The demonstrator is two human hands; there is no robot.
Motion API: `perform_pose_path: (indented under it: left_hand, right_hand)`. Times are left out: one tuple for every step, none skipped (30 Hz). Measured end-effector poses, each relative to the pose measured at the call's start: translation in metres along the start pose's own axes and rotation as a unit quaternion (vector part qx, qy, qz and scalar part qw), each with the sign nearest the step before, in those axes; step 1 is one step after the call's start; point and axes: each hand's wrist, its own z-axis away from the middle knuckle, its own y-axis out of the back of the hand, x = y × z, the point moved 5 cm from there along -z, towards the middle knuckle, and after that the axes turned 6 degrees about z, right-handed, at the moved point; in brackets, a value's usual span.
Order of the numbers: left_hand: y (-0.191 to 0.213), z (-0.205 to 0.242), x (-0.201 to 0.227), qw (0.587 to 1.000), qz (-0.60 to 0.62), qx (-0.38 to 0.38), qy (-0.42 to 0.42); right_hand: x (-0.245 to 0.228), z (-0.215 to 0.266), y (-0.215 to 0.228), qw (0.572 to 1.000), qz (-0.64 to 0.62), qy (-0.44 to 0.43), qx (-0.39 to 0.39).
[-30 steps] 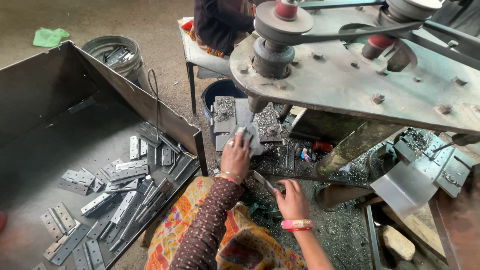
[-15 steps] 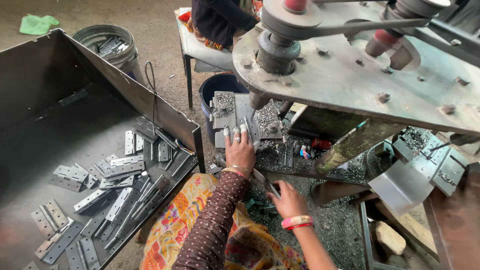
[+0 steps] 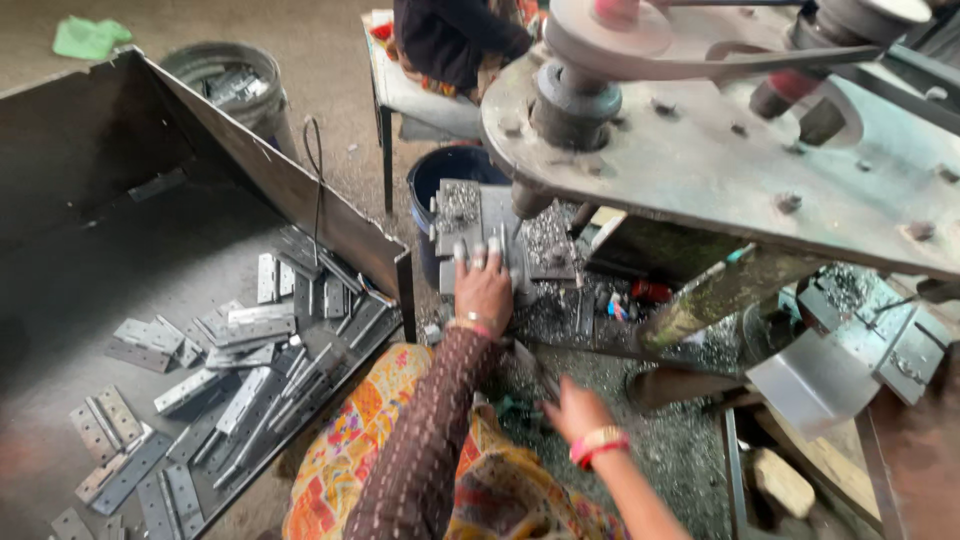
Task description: The person sits at a metalworking station and repeatedly picks up small metal plates from a bin, places them under a press, and operates the machine to process them. The person then returns the processed plates to the bin and repeats the cycle.
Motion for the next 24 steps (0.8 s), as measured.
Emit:
perform_pose_path:
  left_hand:
    - [-0.005, 0.001, 0.000, 1.000, -0.007, -0.002, 0.011]
    - [-0.008, -0.005, -0.002, 1.000, -0.016, 0.003, 0.020]
    - [-0.010, -0.009, -0.003, 0.999, -0.026, 0.007, 0.029]
    - [-0.009, -0.014, -0.005, 0.999, -0.028, 0.018, 0.026]
    - [-0.008, -0.018, -0.005, 0.999, -0.030, 0.028, 0.024]
    - [-0.008, -0.015, -0.005, 0.999, -0.031, 0.036, 0.024]
    - [-0.009, -0.012, -0.004, 0.999, -0.018, 0.044, 0.018]
    - [-0.008, -0.007, -0.005, 0.999, -0.007, 0.049, 0.013]
    - [-0.007, -0.003, -0.006, 0.998, 0.004, 0.055, 0.008]
    - [-0.011, 0.001, -0.005, 0.999, -0.002, 0.038, 0.010]
    - [-0.014, 0.003, -0.005, 1.000, -0.008, 0.022, 0.011]
    - [-0.014, -0.004, -0.008, 1.000, -0.016, 0.011, 0.012]
    - [-0.014, -0.015, -0.011, 0.999, -0.032, 0.004, 0.015]
    - [-0.017, -0.020, -0.012, 0.999, -0.046, -0.010, 0.019]
    - [-0.021, -0.024, -0.014, 0.998, -0.059, -0.025, 0.022]
    - [-0.023, -0.028, -0.015, 0.998, -0.050, -0.013, 0.024]
    - [-0.025, -0.029, -0.015, 0.999, -0.040, -0.001, 0.027]
    - [-0.024, -0.035, -0.015, 0.999, -0.032, 0.017, 0.029]
    - [-0.025, -0.038, -0.014, 0.999, -0.028, 0.007, 0.029]
    - [-0.024, -0.037, -0.015, 0.999, -0.026, -0.002, 0.031]
    - [-0.022, -0.034, -0.015, 0.999, -0.024, -0.011, 0.034]
    - [-0.022, -0.028, -0.014, 0.999, -0.027, -0.024, 0.032]
    - [-0.021, -0.020, -0.012, 0.998, -0.031, -0.038, 0.030]
    - [-0.019, -0.012, -0.012, 0.997, -0.035, -0.056, 0.028]
  right_hand:
    - [0.001, 0.008, -0.001, 1.000, 0.000, -0.016, -0.015]
    - [0.000, 0.010, -0.002, 0.999, 0.000, -0.030, -0.022]
    - [-0.001, 0.011, -0.005, 0.999, 0.000, -0.044, -0.030]
    - [-0.006, 0.012, -0.009, 0.998, -0.031, -0.046, -0.007]
    - [-0.012, 0.018, -0.018, 0.997, -0.062, -0.048, 0.015]
    - [-0.014, 0.022, -0.027, 0.994, -0.091, -0.050, 0.034]
    - [-0.012, 0.022, -0.036, 0.995, -0.078, -0.061, 0.022]
    - [-0.012, 0.023, -0.045, 0.995, -0.067, -0.071, 0.008]
    - [-0.010, 0.022, -0.049, 0.995, -0.055, -0.080, -0.006]
    - [-0.008, 0.023, -0.050, 0.995, -0.075, -0.057, -0.017]
    - [-0.004, 0.021, -0.046, 0.995, -0.094, -0.034, -0.027]
    - [-0.003, 0.010, -0.037, 0.993, -0.114, -0.007, -0.032]
    - [0.000, -0.002, -0.025, 0.995, -0.088, -0.017, -0.037]
    - [0.006, -0.002, -0.017, 0.996, -0.062, -0.032, -0.049]
    - [0.008, -0.001, -0.013, 0.996, -0.037, -0.046, -0.061]
    - [0.006, 0.003, -0.008, 0.998, -0.040, -0.034, -0.047]
    - [0.004, 0.010, -0.009, 0.998, -0.043, -0.023, -0.032]
    - [0.000, 0.009, -0.008, 0.999, -0.045, -0.008, -0.011]
    - [-0.003, 0.013, -0.014, 0.998, -0.060, -0.034, -0.012]
    - [-0.009, 0.020, -0.025, 0.995, -0.076, -0.057, -0.014]
    - [-0.011, 0.024, -0.033, 0.992, -0.092, -0.080, -0.016]
    - [-0.012, 0.025, -0.040, 0.993, -0.078, -0.084, -0.005]
    - [-0.012, 0.024, -0.044, 0.994, -0.065, -0.088, 0.005]
    - [-0.013, 0.025, -0.047, 0.994, -0.055, -0.093, 0.013]
